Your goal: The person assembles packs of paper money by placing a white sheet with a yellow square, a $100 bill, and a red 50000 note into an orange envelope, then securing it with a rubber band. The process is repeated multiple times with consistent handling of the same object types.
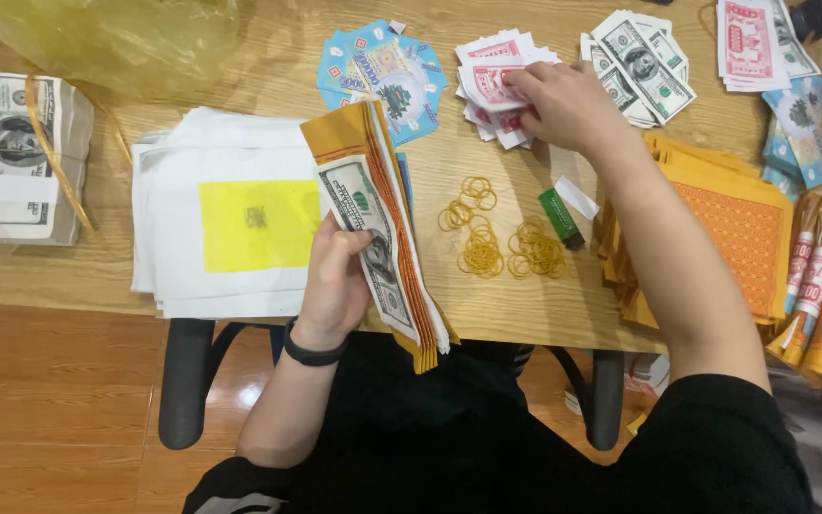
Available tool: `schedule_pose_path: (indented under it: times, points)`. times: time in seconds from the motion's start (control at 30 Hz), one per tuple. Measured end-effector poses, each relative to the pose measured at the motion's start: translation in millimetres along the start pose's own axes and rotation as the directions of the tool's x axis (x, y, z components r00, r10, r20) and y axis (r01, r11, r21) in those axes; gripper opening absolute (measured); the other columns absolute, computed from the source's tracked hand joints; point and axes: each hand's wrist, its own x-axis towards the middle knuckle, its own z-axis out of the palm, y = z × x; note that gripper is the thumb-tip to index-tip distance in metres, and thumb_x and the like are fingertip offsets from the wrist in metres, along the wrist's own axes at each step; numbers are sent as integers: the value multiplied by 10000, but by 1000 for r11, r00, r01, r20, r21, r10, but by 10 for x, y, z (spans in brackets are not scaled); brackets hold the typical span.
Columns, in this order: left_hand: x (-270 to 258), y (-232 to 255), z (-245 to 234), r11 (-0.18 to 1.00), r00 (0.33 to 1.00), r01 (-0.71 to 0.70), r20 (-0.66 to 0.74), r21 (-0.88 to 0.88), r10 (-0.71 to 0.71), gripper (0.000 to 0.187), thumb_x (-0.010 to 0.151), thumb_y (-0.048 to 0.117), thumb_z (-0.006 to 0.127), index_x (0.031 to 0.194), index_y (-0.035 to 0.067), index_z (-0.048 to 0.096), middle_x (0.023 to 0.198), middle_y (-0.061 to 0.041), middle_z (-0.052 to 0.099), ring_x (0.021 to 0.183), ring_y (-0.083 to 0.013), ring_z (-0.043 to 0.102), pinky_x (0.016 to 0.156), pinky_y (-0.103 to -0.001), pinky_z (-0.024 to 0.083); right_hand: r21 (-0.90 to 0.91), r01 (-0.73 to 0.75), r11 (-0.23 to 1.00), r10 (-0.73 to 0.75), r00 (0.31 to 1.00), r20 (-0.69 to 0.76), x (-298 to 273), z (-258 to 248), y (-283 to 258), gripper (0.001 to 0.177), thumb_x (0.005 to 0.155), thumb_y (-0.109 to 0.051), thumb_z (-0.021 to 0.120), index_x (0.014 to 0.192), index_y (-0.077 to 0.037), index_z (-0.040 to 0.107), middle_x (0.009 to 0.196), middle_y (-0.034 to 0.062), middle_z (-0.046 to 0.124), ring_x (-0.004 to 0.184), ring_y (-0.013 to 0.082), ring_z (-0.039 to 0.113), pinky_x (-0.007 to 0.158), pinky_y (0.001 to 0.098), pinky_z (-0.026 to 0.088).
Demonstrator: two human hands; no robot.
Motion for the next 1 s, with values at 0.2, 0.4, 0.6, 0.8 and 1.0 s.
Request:
schedule_pose_path:
  times: [0.2,0.4,0.6,0.8,1.0]
  points:
    - [8,-3,92,1000,1000,-2,-13,23,3,382,807,67,558,1184,4,564,1131,-114,656,1012,-194,615,906,-294,500,736,-100,670,374,902,-217,-283,-376,-359,317,1014,18,384,1296,94,508,1208,298,610,545,139,510,475,216,517]
    - [41,-80,363,996,997,3,81,-84,4,318,867,39,590,1177,-20,546,939,-109,662,862,-200,694,735,-343,601,843,520,-136,713,643,-281,-669,11,-1269,157,1009,-88,558,1151,-48,610,988,75,672,901,165,678,878,382,591]
    - [-93,-207,405,997,991,17,132,-70,-8,306,892,23,591,1187,-38,539,959,-120,652,892,-195,685,743,-327,595,829,495,-258,787,606,-117,-1162,730,-1966,115,1004,-130,521,1043,-67,609,909,132,681,824,183,659,814,354,585]
    - [-215,-52,481,999,975,-16,221,33,8,384,889,7,617,1255,-31,508,1043,-94,640,961,-172,650,799,-322,576,659,642,-391,824,563,-59,-1143,-38,-2389,233,946,-51,503,1116,19,647,959,171,694,863,230,665,896,425,519]
    - [-282,-23,514,997,967,58,246,57,-70,353,833,-1,697,1166,-17,580,968,-47,664,876,-122,659,746,-257,573,666,621,-413,761,637,-122,-1335,-147,-2295,497,883,-101,521,1376,-109,455,1258,116,601,1144,254,582,1071,501,428]
